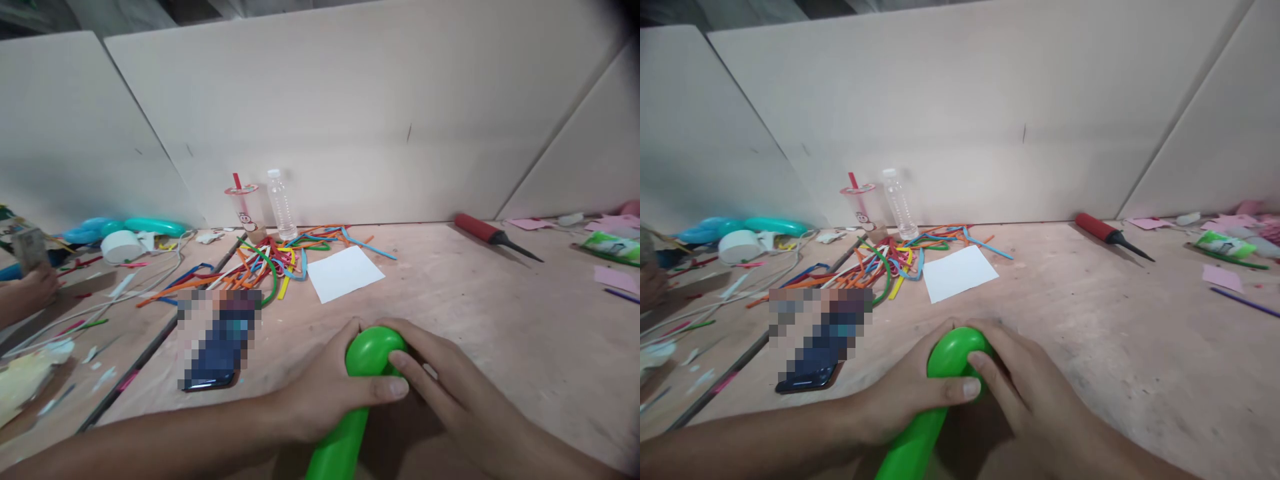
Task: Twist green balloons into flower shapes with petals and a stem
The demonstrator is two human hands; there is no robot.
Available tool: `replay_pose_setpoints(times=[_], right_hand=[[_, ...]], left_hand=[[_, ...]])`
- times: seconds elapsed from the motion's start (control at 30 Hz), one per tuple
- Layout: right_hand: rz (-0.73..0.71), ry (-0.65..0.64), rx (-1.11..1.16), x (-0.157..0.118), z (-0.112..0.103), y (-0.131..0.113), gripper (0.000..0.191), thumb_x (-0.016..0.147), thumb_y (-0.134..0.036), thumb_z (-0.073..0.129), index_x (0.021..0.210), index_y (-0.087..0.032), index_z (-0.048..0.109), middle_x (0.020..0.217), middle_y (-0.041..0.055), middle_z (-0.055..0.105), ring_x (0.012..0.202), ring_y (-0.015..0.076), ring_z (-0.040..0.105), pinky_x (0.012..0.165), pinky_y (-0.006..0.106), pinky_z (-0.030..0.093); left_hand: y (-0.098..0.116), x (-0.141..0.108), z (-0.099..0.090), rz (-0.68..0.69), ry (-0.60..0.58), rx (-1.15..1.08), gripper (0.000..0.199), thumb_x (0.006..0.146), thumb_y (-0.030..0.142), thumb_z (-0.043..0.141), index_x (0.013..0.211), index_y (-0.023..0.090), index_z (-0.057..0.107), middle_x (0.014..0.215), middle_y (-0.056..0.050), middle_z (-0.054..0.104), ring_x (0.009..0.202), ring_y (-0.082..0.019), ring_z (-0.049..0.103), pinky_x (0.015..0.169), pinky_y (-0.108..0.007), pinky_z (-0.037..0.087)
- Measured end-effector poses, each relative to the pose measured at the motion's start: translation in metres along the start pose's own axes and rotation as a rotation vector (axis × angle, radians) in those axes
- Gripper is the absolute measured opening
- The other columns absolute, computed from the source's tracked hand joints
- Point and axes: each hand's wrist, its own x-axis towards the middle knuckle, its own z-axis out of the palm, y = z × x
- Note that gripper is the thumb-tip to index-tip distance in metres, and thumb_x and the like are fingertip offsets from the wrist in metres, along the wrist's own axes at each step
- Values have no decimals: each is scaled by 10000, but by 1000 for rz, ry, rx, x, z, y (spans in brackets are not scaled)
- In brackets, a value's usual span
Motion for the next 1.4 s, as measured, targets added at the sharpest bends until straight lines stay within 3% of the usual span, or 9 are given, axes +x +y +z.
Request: replay_pose_setpoints(times=[0.17, 0.27, 0.4, 0.57, 0.67, 0.8, 0.9, 1.07, 1.4], right_hand=[[-195, 7, -284, -2, -15, -8, 412, 1010, -241, 477, 1415, -315, 459, 1281, 49, 661, 1128, 182, 640, 917, 309, 541], [-328, 56, -430, 0, -25, -12, 504, 964, -199, 513, 1452, -278, 417, 1373, 95, 586, 1227, 223, 582, 941, 344, 541], [-514, -70, -467, 2, -29, -19, 692, 841, -66, 498, 1492, -260, 373, 1436, 86, 554, 1305, 216, 524, 1023, 342, 502], [-453, -322, -650, 1, -17, -14, 639, 829, -133, 604, 1442, -249, 469, 1351, 82, 630, 1190, 277, 585, 1004, 451, 496], [-454, -349, -717, -1, -13, -11, 463, 870, -180, 636, 1324, -224, 559, 1245, 98, 669, 1042, 274, 629, 837, 418, 535], [-369, -356, -651, -3, -15, -17, 409, 835, -163, 673, 1229, -233, 587, 1205, 78, 663, 993, 253, 634, 772, 372, 520], [-289, -375, -627, -3, -17, -20, 332, 843, -149, 658, 1154, -252, 605, 1116, 42, 671, 923, 222, 632, 727, 339, 498], [-404, -297, -751, -1, -20, -14, 445, 818, -196, 707, 1242, -212, 570, 1147, 78, 655, 1004, 274, 573, 807, 412, 473], [-456, -296, -799, -1, -21, -15, 525, 799, -177, 667, 1309, -205, 544, 1149, 90, 634, 987, 268, 528, 828, 411, 404]], left_hand=[[2, -3, 5, 72, -32, -73, 512, 747, 230, 828, 1170, 155, 548, 1112, -58, 642, 1043, -189, 595, 941, -327, 450], [3, 1, 4, 52, -36, -32, 550, 703, 197, 834, 1178, 161, 559, 1009, -29, 635, 938, -170, 599, 849, -290, 459], [0, 9, -4, 3, -88, 48, 279, 673, 226, 790, 896, 134, 651, 778, 2, 595, 737, -136, 564, 692, -251, 442], [0, 14, -9, -136, -284, 138, 162, 613, 195, 753, 635, 144, 601, 663, 9, 589, 637, -121, 544, 606, -236, 442], [10, 15, -9, -110, -396, 257, 168, 609, 171, 773, 711, 149, 642, 752, 2, 638, 721, -139, 581, 682, -248, 492], [26, 15, -14, -148, -502, 438, 333, 640, 205, 802, 959, 155, 718, 984, -28, 714, 920, -198, 647, 865, -296, 520], [29, 15, -22, -239, -478, 578, 388, 643, 259, 821, 1011, 176, 733, 1013, -12, 731, 917, -205, 660, 864, -289, 517], [21, 18, -30, -212, -353, 633, 409, 611, 248, 819, 1004, 161, 753, 953, 11, 729, 841, -185, 636, 773, -263, 504], [19, 15, -20, -340, -313, 666, 179, 647, 230, 758, 808, 165, 801, 752, -2, 740, 689, -169, 641, 626, -242, 488]])
